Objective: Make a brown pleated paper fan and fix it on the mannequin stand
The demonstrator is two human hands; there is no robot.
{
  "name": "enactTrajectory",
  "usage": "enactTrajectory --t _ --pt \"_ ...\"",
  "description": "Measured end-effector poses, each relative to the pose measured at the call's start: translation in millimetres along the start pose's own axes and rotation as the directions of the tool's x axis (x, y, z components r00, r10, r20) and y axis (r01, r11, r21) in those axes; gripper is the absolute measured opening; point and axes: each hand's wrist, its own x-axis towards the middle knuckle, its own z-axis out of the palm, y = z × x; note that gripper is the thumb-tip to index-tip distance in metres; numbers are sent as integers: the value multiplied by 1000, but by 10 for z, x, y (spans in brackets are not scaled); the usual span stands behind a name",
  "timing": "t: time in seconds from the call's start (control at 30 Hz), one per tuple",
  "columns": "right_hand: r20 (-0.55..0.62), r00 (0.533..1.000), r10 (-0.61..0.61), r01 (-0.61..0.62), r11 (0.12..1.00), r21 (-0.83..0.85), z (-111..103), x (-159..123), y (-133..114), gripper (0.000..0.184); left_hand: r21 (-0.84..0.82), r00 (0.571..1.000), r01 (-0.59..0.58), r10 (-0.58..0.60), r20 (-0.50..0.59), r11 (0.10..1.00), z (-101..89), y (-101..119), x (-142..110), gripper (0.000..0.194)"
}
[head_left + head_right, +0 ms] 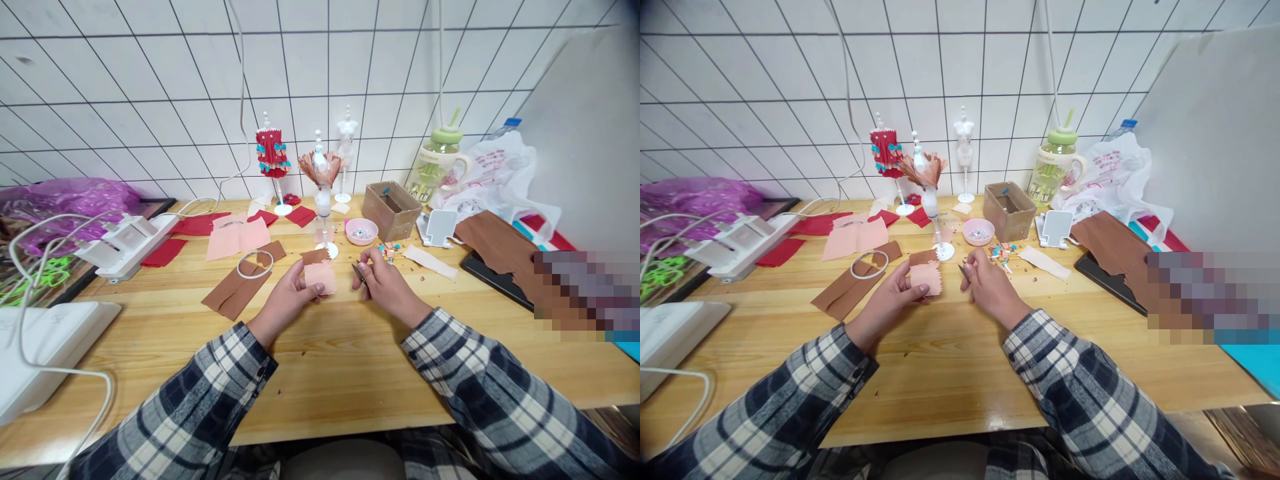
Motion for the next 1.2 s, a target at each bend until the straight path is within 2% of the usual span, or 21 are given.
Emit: enactTrajectory --t 0.1,0.2,0.3,0.37,0.53,0.7,0.83,0.97,1.2 --pt "47 998 -44 46 998 -44 21 -33 -50 18 19 1000 -9 9 -9 1000 -2 11 -1 61" --pt "150 983 -110 118 992 -49 24 -25 -34 14 46 1000 -19 19 6 999 -21 -17 5 60" --pt "229 966 -116 134 989 -65 5 -23 -26 22 80 999 -41 39 16 996 -46 -66 16 54" --pt "228 969 -100 132 983 -128 -13 -37 -44 29 103 999 -48 47 8 994 -56 -84 19 52" --pt "183 983 -28 69 972 -223 -21 -58 -64 52 93 999 -28 27 19 995 -47 -74 7 61" --pt "214 977 21 40 961 -275 39 -29 -23 54 108 999 -46 43 30 993 -35 -82 9 54" --pt "221 975 5 65 950 -306 63 -23 -31 53 142 997 -64 59 41 988 -26 -72 12 59" --pt "219 976 -1 72 947 -314 63 -18 -30 53 176 997 -63 56 45 982 -18 -55 9 57" --pt "210 978 5 63 946 -317 64 -13 -9 53 149 998 -57 50 45 987 -10 -69 11 56"
